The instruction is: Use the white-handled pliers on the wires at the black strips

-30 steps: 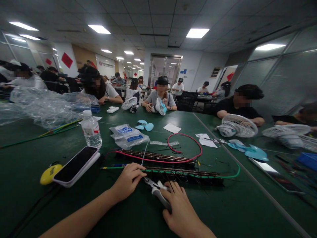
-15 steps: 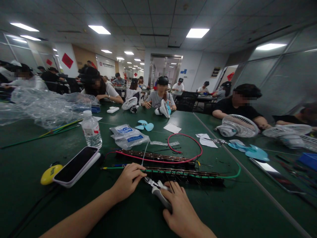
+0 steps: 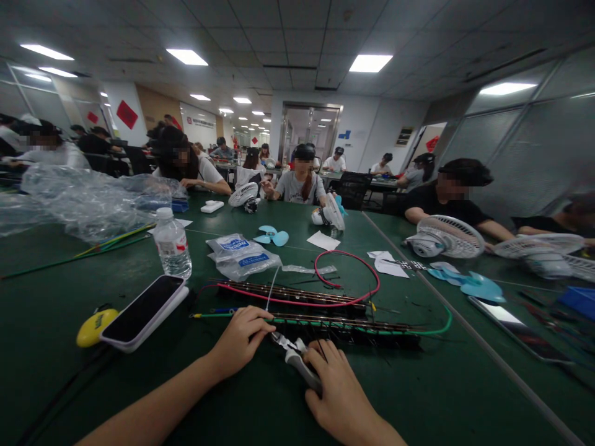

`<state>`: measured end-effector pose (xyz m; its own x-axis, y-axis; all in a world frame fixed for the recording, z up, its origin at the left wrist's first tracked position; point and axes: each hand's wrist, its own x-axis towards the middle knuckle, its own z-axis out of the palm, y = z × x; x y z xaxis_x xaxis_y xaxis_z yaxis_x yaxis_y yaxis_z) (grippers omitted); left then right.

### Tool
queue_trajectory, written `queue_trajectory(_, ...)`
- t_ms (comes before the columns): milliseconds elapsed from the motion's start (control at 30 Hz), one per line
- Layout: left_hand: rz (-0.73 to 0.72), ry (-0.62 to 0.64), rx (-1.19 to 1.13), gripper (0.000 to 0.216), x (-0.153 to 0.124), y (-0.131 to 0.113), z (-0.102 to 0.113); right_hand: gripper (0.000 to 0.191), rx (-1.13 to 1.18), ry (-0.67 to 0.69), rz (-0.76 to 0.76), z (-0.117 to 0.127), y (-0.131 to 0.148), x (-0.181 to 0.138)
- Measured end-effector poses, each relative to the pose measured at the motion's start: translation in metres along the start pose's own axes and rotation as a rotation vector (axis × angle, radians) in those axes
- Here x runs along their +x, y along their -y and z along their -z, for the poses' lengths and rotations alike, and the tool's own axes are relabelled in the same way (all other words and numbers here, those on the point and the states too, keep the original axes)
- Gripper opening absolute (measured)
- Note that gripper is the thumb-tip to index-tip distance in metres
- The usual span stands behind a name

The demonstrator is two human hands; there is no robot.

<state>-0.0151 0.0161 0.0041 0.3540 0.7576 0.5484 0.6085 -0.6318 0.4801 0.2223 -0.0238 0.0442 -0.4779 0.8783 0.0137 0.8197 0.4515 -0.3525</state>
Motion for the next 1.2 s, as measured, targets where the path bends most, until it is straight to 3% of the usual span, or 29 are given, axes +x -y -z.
queue_trajectory(100,0.004,0.002,0.003,0.019,0.000,0.000,0.000,0.034,-0.003,0.004,-0.036,-0.002,0.000,0.001)
queue_trajectory(267,0.011,0.015,0.012,0.019,0.000,-0.002,0.001,0.056,-0.014,-0.074,-0.048,-0.012,-0.003,0.001)
queue_trajectory(467,0.019,0.028,0.014,0.019,0.001,-0.005,0.003,0.030,-0.039,-0.180,-0.047,-0.020,-0.002,0.003)
queue_trajectory(900,0.046,0.007,-0.024,0.023,0.000,-0.003,0.001,0.043,-0.258,-0.220,0.016,-0.023,-0.009,0.004)
queue_trajectory(1200,0.038,0.008,-0.036,0.022,0.000,-0.002,0.000,0.043,-0.273,-0.261,0.022,-0.025,-0.013,0.005)
